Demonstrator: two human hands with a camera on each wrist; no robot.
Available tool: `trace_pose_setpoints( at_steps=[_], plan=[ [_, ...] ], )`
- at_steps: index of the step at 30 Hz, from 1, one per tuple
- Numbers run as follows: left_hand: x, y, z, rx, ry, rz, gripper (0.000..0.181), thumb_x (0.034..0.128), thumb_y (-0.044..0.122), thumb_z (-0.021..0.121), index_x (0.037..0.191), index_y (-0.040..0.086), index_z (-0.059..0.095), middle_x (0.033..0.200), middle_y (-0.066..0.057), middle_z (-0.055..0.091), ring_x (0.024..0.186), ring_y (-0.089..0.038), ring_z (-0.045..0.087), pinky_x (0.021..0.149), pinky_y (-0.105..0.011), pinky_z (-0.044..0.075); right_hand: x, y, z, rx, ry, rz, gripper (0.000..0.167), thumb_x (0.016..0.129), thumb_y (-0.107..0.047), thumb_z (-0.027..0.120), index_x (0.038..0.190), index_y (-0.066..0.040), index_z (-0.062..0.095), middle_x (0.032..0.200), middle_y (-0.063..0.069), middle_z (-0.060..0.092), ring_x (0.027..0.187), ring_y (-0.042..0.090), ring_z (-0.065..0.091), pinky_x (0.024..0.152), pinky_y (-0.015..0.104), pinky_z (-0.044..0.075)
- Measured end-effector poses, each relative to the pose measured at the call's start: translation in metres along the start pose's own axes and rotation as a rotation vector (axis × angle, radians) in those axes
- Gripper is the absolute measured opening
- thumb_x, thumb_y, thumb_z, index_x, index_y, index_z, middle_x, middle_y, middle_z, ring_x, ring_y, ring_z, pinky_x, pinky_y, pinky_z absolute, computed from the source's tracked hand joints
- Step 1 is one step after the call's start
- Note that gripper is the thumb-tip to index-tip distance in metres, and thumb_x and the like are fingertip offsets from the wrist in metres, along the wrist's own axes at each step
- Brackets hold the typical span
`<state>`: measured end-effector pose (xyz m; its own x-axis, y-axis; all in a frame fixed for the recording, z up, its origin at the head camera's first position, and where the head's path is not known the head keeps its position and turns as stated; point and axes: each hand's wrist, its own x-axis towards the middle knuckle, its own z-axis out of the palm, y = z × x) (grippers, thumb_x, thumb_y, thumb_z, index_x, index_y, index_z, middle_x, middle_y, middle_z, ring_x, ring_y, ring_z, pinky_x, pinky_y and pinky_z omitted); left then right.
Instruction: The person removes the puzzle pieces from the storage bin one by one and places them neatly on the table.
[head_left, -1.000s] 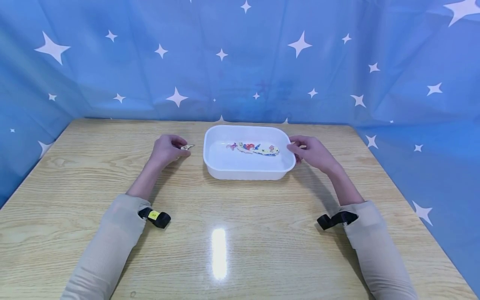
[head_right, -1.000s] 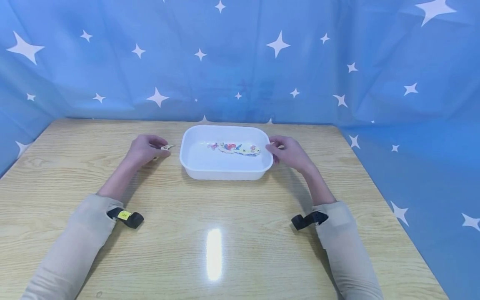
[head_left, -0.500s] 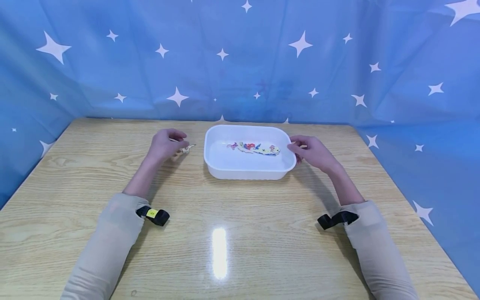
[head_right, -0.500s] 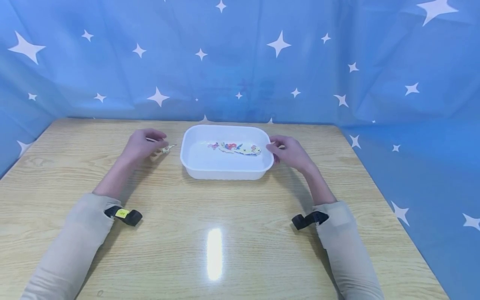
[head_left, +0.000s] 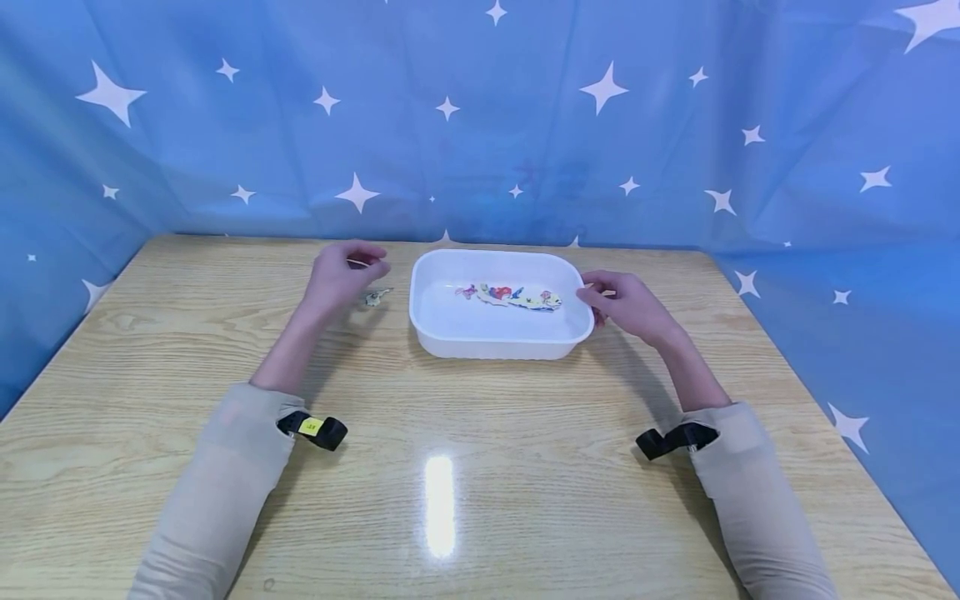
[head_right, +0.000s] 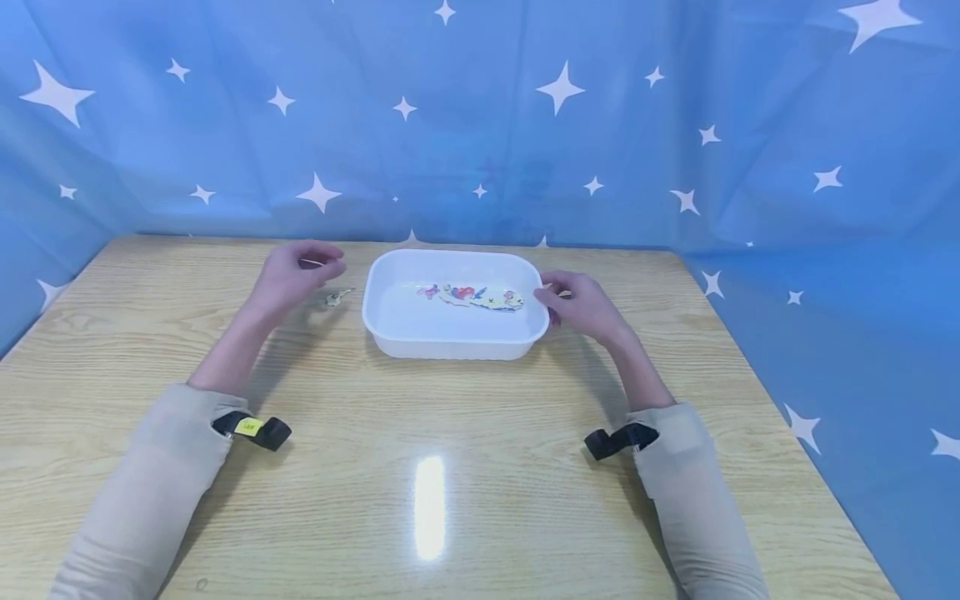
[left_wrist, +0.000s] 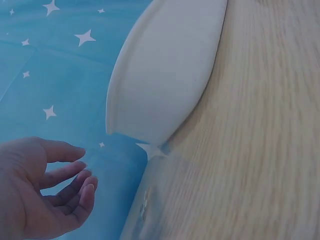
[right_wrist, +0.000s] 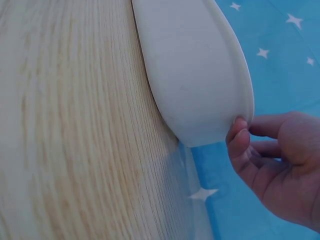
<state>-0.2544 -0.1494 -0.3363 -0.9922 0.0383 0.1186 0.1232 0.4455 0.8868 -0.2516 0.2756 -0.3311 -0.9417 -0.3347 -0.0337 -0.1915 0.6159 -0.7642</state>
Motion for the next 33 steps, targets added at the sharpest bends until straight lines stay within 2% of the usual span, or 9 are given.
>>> trace_pose_setpoints(
  at_steps=[7,11,22,33],
  plan=[
    [-0.002,0.011,0.007,-0.026,0.006,0.044,0.03,0.0962,0.016,0.065,0.12,-0.003,0.068,0.112,-0.017,0.066,0.099,-0.024,0.062,0.08,-0.024,0.05,0.0,0.001,0.0,0.009,0.001,0.005,0.044,0.105,-0.025,0.057,0.14,0.001,0.054,0.102,0.021,0.063,0.072,0.021,0.063,0.07,0.046,0.057],
    [-0.004,0.019,0.011,-0.032,-0.004,0.066,0.029,0.0964,0.014,0.064,0.119,-0.003,0.068,0.11,-0.016,0.066,0.099,-0.026,0.062,0.083,-0.027,0.05,0.0,0.001,0.0,0.006,0.005,0.0,0.044,0.105,-0.024,0.057,0.14,0.002,0.054,0.102,0.022,0.063,0.073,0.021,0.064,0.07,0.046,0.057],
    [-0.006,0.04,0.026,-0.067,-0.084,0.084,0.027,0.0976,0.013,0.065,0.121,-0.001,0.067,0.115,-0.015,0.067,0.103,-0.028,0.063,0.088,-0.032,0.051,0.001,0.001,0.0,-0.002,0.002,0.003,0.043,0.105,-0.024,0.057,0.139,0.002,0.054,0.099,0.021,0.062,0.072,0.022,0.062,0.069,0.043,0.057],
    [-0.004,0.05,0.049,-0.102,-0.137,0.13,0.026,0.0968,0.009,0.065,0.12,-0.002,0.066,0.113,-0.015,0.067,0.101,-0.027,0.064,0.089,-0.034,0.052,0.001,0.002,0.0,-0.004,0.002,0.002,0.043,0.105,-0.024,0.057,0.139,0.002,0.055,0.095,0.022,0.062,0.07,0.022,0.061,0.068,0.042,0.056]
  ],
)
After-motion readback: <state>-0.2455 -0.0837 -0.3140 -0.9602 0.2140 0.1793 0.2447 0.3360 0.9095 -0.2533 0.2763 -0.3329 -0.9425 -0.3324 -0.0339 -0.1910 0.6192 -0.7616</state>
